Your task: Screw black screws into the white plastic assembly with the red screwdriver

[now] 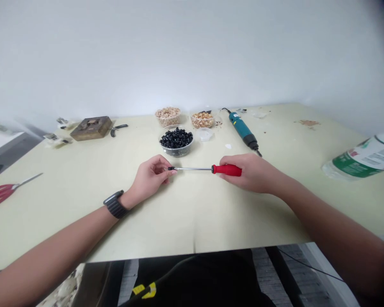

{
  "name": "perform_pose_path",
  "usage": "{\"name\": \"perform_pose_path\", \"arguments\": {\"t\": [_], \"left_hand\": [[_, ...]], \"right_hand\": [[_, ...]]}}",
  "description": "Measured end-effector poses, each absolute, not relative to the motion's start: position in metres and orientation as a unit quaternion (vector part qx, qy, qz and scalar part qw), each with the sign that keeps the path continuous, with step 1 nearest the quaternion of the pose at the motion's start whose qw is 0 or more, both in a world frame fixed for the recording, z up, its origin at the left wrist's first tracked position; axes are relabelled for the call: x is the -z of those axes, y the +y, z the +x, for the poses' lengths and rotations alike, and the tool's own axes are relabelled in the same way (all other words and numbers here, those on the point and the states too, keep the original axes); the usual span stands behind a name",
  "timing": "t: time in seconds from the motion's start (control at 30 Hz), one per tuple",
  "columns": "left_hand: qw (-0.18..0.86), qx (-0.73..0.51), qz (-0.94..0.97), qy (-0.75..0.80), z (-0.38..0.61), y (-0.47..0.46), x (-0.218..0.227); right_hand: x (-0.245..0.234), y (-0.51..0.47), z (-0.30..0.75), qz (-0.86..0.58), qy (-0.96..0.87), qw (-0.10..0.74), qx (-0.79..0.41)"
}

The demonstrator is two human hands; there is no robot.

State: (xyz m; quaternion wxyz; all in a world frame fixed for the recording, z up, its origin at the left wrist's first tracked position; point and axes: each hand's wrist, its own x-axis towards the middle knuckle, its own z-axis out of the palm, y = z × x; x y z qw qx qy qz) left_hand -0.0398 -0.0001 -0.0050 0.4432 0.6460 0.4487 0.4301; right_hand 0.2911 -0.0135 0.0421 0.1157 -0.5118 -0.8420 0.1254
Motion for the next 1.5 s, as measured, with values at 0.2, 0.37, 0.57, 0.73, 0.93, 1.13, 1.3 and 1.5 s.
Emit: {"name": "perform_pose_path", "arguments": {"t": [0.2, 0.37, 0.57, 0.73, 0.93, 1.13, 1.3, 1.5], "left_hand": [[0.455, -0.422, 0.642, 0.45, -0.041, -0.001, 0.004], [0.454, -0.416, 0.646, 0.451, -0.041, 0.0, 0.004], [0.468, -0.417, 0.639, 0.445, -0.04, 0.0, 0.004], [0.467, -0.413, 0.634, 0.457, -0.041, -0.001, 0.003], [0.484, -0.407, 0.626, 0.455, -0.042, -0.002, 0.001], [0.512, -0.406, 0.615, 0.441, -0.037, -0.002, 0.002], [0.527, -0.424, 0.599, 0.428, -0.029, -0.004, 0.004], [0.555, -0.438, 0.578, 0.408, -0.025, -0.008, -0.004]], "right_hand": [[-0.042, -0.013, 0.29, -0.516, -0.841, 0.11, -0.125], [-0.041, -0.013, 0.291, -0.511, -0.844, 0.111, -0.118], [-0.04, -0.013, 0.291, -0.512, -0.843, 0.113, -0.12], [-0.04, -0.013, 0.292, -0.513, -0.843, 0.114, -0.117], [-0.04, -0.013, 0.291, -0.52, -0.837, 0.116, -0.123], [-0.042, -0.013, 0.292, -0.517, -0.839, 0.114, -0.124], [-0.047, -0.012, 0.295, -0.52, -0.839, 0.109, -0.118], [-0.053, -0.016, 0.295, -0.526, -0.835, 0.107, -0.12]]}}
